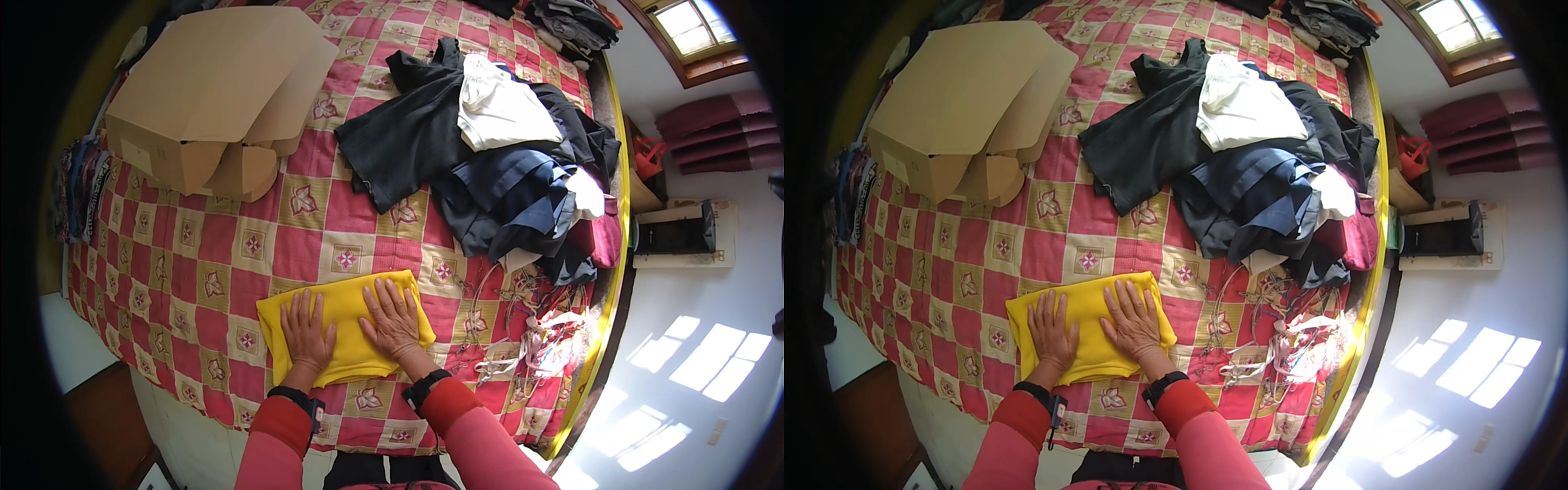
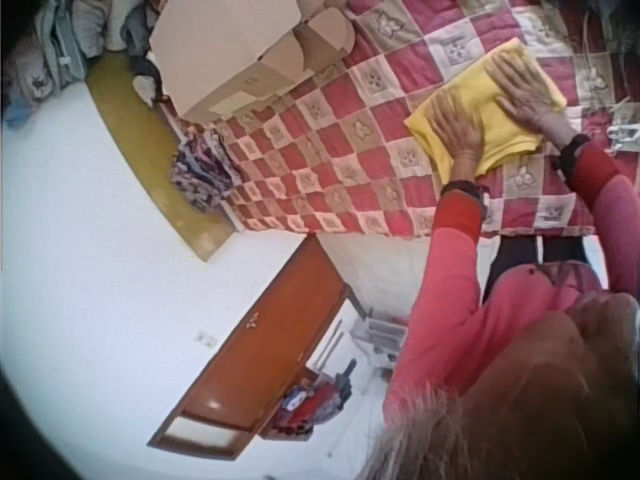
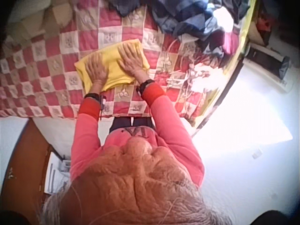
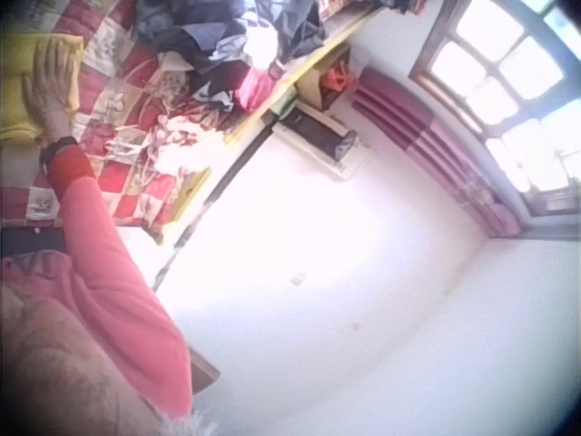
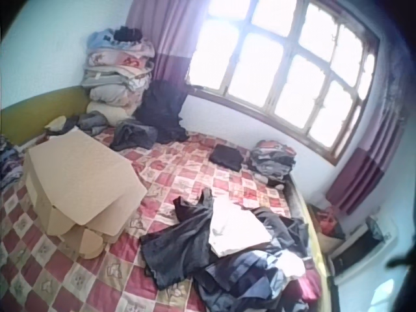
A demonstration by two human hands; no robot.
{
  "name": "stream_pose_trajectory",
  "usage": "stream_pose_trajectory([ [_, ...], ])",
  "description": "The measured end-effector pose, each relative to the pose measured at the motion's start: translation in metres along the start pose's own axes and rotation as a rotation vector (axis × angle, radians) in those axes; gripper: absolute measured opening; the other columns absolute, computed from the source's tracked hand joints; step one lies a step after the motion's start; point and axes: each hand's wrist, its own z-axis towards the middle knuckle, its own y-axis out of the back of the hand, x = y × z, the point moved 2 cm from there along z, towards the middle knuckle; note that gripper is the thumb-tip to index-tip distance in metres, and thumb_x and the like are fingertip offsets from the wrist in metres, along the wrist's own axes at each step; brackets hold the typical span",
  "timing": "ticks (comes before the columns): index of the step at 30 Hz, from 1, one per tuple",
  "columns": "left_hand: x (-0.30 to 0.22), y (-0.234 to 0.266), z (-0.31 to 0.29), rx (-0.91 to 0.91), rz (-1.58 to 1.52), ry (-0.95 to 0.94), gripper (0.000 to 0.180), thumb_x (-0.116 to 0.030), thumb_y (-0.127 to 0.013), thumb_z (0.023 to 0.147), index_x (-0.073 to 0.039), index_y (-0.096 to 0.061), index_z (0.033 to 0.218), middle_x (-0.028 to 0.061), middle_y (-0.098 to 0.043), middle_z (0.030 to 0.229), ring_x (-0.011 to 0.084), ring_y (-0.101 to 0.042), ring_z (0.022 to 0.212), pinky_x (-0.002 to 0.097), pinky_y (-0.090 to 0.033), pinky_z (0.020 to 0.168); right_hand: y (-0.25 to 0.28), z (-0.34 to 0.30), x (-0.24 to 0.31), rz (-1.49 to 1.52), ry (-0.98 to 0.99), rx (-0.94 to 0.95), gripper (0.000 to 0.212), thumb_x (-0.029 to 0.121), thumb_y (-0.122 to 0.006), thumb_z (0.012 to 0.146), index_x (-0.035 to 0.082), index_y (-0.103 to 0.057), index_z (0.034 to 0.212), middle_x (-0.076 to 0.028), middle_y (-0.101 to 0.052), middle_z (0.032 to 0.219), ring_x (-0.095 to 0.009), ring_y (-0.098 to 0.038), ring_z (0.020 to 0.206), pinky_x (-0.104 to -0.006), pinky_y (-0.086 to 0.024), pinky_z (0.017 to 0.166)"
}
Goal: The person folds a yellow long-sleeve shirt, a white t-shirt, and two pairs of black pants on a bed. Each item is smoothed, folded in half, then folded again into a compact rectangle and stacked on the bed.
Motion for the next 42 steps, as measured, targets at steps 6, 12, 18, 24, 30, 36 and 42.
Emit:
stream_pose_trajectory([
  [6, -0.001, 0.001, 0.000, 0.016, 0.013, 0.009, 0.060, -0.035, -0.052, 0.087, -0.009, -0.042, 0.140, 0.0147, -0.035, 0.147, 0.0346, -0.029, 0.138, 0.0557, -0.015, 0.115, 0.005, -0.001, 0.000, 0.005, 0.003, 0.052, 0.064, 0.041, -0.059, 0.087, 0.017, -0.040, 0.143, -0.008, -0.035, 0.150, -0.024, -0.029, 0.140, -0.0481, -0.016, 0.114],
  [12, -0.002, 0.002, 0.001, 0.012, 0.025, -0.001, 0.060, -0.035, -0.052, 0.087, -0.009, -0.042, 0.140, 0.0152, -0.035, 0.147, 0.0356, -0.028, 0.138, 0.0559, -0.014, 0.115, 0.003, 0.002, -0.001, 0.009, -0.004, 0.047, 0.063, 0.041, -0.058, 0.087, 0.017, -0.041, 0.142, -0.008, -0.036, 0.149, -0.023, -0.028, 0.140, -0.0478, -0.017, 0.114],
  [18, -0.001, 0.001, -0.001, 0.025, 0.003, 0.001, 0.061, -0.034, -0.054, 0.085, -0.009, -0.041, 0.140, 0.0158, -0.035, 0.147, 0.0362, -0.029, 0.138, 0.0562, -0.015, 0.114, 0.021, 0.012, 0.005, 0.098, -0.013, 0.079, 0.050, 0.035, -0.058, 0.088, 0.014, -0.050, 0.133, -0.009, -0.046, 0.139, -0.025, -0.040, 0.129, -0.0484, -0.023, 0.109],
  [24, 0.002, -0.001, -0.002, 0.044, -0.034, 0.006, 0.065, -0.032, -0.058, 0.083, -0.009, -0.040, 0.141, 0.0165, -0.033, 0.148, 0.0367, -0.028, 0.138, 0.0560, -0.014, 0.114, 0.109, 0.112, -0.066, 0.178, 0.105, -0.259, 0.031, 0.007, -0.066, 0.079, 0.007, -0.062, 0.110, -0.012, -0.060, 0.112, -0.030, -0.053, 0.109, -0.0394, -0.042, 0.091],
  [30, 0.003, -0.001, -0.002, 0.047, -0.048, -0.001, 0.067, -0.032, -0.059, 0.082, -0.009, -0.039, 0.141, 0.0170, -0.033, 0.148, 0.0369, -0.026, 0.139, 0.0559, -0.014, 0.114, 0.175, 0.211, -0.149, -0.520, -0.071, -0.185, 0.026, 0.011, -0.064, 0.076, 0.006, -0.067, 0.101, -0.013, -0.043, 0.142, -0.031, -0.035, 0.133, -0.0445, -0.026, 0.109],
  [36, 0.003, 0.001, -0.001, 0.036, -0.094, -0.003, 0.067, -0.029, -0.059, 0.081, -0.008, -0.038, 0.142, 0.0177, -0.033, 0.148, 0.0373, -0.026, 0.139, 0.0558, -0.013, 0.114, 0.204, 0.229, -0.125, 0.033, -0.098, -0.485, 0.016, 0.011, -0.070, 0.078, 0.003, -0.064, 0.091, -0.009, -0.062, 0.102, -0.028, -0.058, 0.100, -0.0363, -0.042, 0.092],
  [42, 0.006, -0.003, -0.006, 0.042, -0.041, -0.044, 0.067, -0.034, -0.057, 0.084, -0.007, -0.037, 0.142, 0.0171, -0.032, 0.149, 0.0366, -0.026, 0.139, 0.0560, -0.014, 0.114, 0.161, 0.081, 0.023, 1.091, -0.018, 0.202, 0.016, 0.003, -0.067, 0.083, 0.004, -0.052, 0.089, -0.004, -0.052, 0.081, -0.013, -0.053, 0.079, -0.0252, -0.044, 0.073],
])
